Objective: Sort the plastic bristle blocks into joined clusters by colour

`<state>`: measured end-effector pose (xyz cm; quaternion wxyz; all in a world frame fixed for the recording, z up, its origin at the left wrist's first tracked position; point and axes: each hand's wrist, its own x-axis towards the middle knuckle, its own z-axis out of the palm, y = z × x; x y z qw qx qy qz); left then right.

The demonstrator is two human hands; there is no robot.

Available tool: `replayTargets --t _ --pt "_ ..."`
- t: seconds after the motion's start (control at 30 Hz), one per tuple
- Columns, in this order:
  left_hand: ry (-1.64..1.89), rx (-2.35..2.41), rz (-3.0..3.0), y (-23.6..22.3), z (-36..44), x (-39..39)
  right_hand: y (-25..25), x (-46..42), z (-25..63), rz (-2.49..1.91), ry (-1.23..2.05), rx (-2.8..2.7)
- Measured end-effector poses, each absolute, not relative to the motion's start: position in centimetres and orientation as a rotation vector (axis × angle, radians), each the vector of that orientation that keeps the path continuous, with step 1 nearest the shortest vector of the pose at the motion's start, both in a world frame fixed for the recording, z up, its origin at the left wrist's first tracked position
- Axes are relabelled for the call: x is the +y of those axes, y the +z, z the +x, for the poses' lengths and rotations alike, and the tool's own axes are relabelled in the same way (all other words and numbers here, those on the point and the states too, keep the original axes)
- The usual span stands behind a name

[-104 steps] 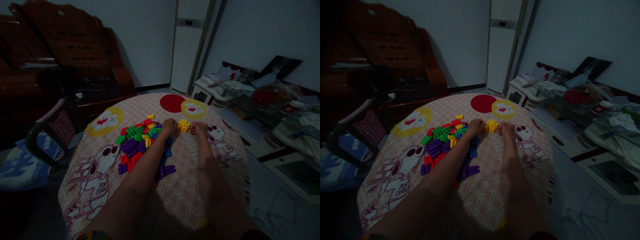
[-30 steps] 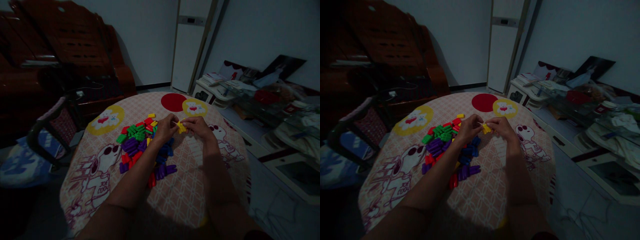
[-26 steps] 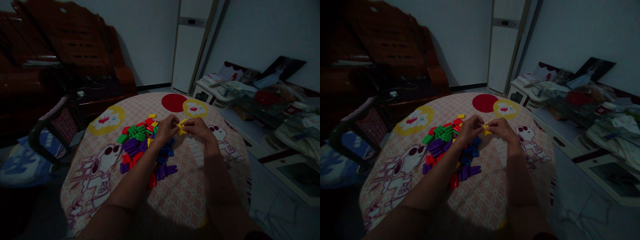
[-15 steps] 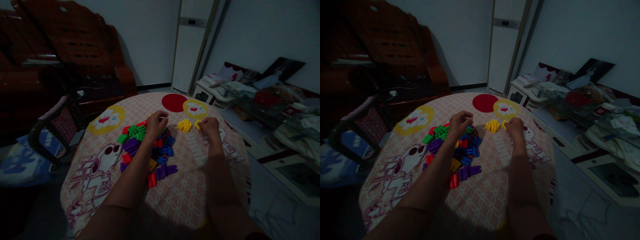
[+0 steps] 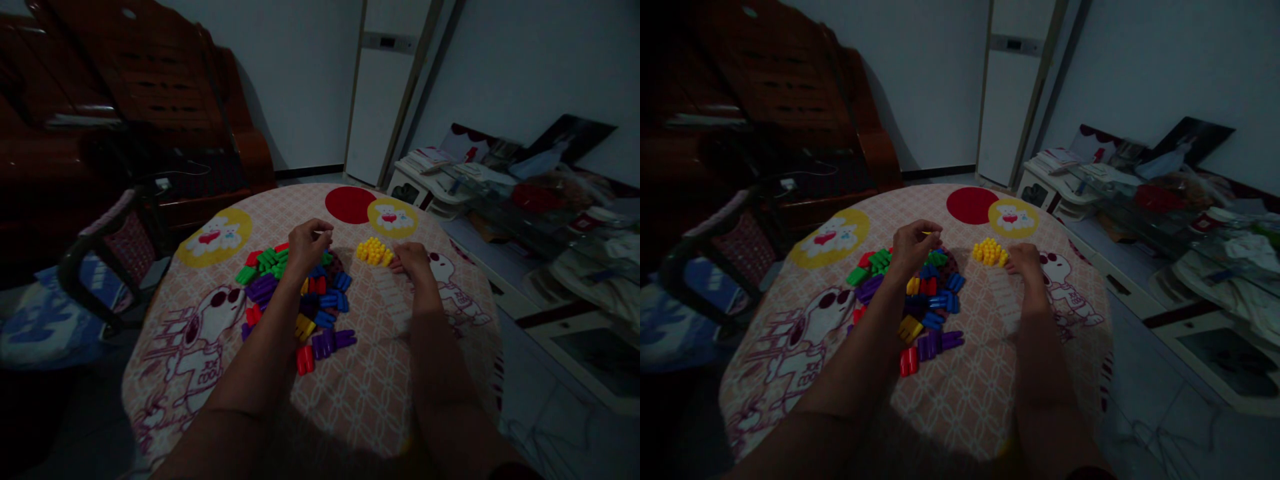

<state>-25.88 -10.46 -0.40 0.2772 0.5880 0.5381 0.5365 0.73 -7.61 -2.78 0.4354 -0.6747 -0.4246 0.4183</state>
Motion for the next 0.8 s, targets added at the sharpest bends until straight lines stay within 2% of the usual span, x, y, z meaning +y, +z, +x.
replayTargets --t 0.5,0.63,0.8 --pt "1.526 1.603 1.421 -0.2 -30.9 -10.0 -3.4 -7.4 -0.5 -1.614 1.075 -1.057" --pt "1.201 1.727 1.564 0.5 -33.0 -10.8 -3.6 -7.4 -0.5 -1.623 1.083 -1.105" --pt "0.434 1.68 1.907 2.0 -34.1 -12.2 -3.7 -7.3 -0.5 -1.647 1.078 -1.065"
